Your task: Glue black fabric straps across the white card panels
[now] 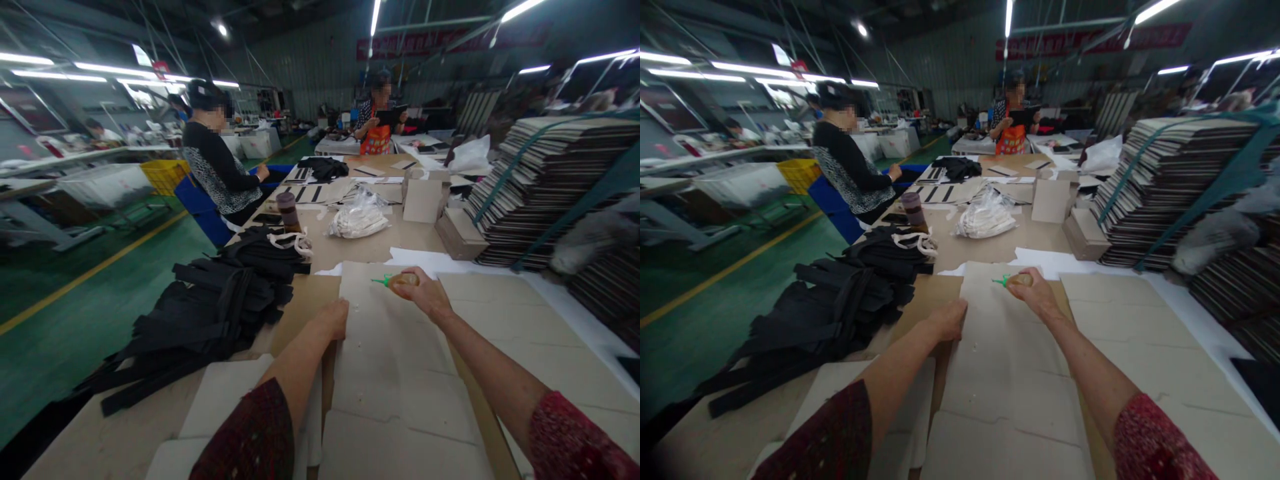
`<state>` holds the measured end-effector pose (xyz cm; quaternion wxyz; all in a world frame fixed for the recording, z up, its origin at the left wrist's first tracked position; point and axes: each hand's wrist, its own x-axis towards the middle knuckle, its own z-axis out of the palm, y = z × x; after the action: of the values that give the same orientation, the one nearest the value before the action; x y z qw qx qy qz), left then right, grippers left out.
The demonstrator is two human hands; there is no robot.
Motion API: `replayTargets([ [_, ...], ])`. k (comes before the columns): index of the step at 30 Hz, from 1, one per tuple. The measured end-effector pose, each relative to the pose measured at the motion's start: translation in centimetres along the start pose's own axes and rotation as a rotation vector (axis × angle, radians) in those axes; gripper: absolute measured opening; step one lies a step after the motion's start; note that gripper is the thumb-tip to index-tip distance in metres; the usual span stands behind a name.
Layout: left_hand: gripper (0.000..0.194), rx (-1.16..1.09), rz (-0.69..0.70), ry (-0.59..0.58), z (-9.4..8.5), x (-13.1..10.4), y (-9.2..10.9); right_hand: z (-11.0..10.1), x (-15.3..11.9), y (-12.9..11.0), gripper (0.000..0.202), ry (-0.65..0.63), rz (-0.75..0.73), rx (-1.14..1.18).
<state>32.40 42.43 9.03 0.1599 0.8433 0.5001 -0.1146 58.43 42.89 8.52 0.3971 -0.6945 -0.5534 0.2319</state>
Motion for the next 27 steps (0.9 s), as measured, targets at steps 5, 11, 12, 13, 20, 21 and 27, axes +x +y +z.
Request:
replayTargets([
  [5,0.071,-0.007,0.0,-0.008,-0.2,-0.1,0.1,2.2,0.4,-2.0,0.045,-0.072,-0.025,-0.023],
  [11,0.071,-0.024,-0.013,-0.011,-0.3,-0.2,0.2,3.0,1.4,-2.6,0.038,-0.108,-0.027,-0.129],
  [12,0.071,-0.026,-0.014,-0.011,-0.3,-0.2,0.2,3.0,1.5,-2.8,0.037,-0.115,-0.029,-0.148],
  [13,0.071,-0.028,-0.016,-0.012,-0.4,-0.3,0.2,3.0,1.5,-2.9,0.035,-0.124,-0.032,-0.165],
  [20,0.068,-0.034,-0.026,-0.012,-0.7,-0.6,0.3,3.1,2.2,-4.6,0.033,-0.224,-0.121,-0.243],
  [21,0.068,-0.035,-0.024,-0.01,-0.7,-0.5,0.3,3.4,2.3,-4.9,0.033,-0.231,-0.141,-0.253],
  [27,0.069,-0.039,-0.022,-0.005,-0.3,-0.2,0.0,4.5,2.6,-6.1,0.031,-0.188,-0.195,-0.279],
])
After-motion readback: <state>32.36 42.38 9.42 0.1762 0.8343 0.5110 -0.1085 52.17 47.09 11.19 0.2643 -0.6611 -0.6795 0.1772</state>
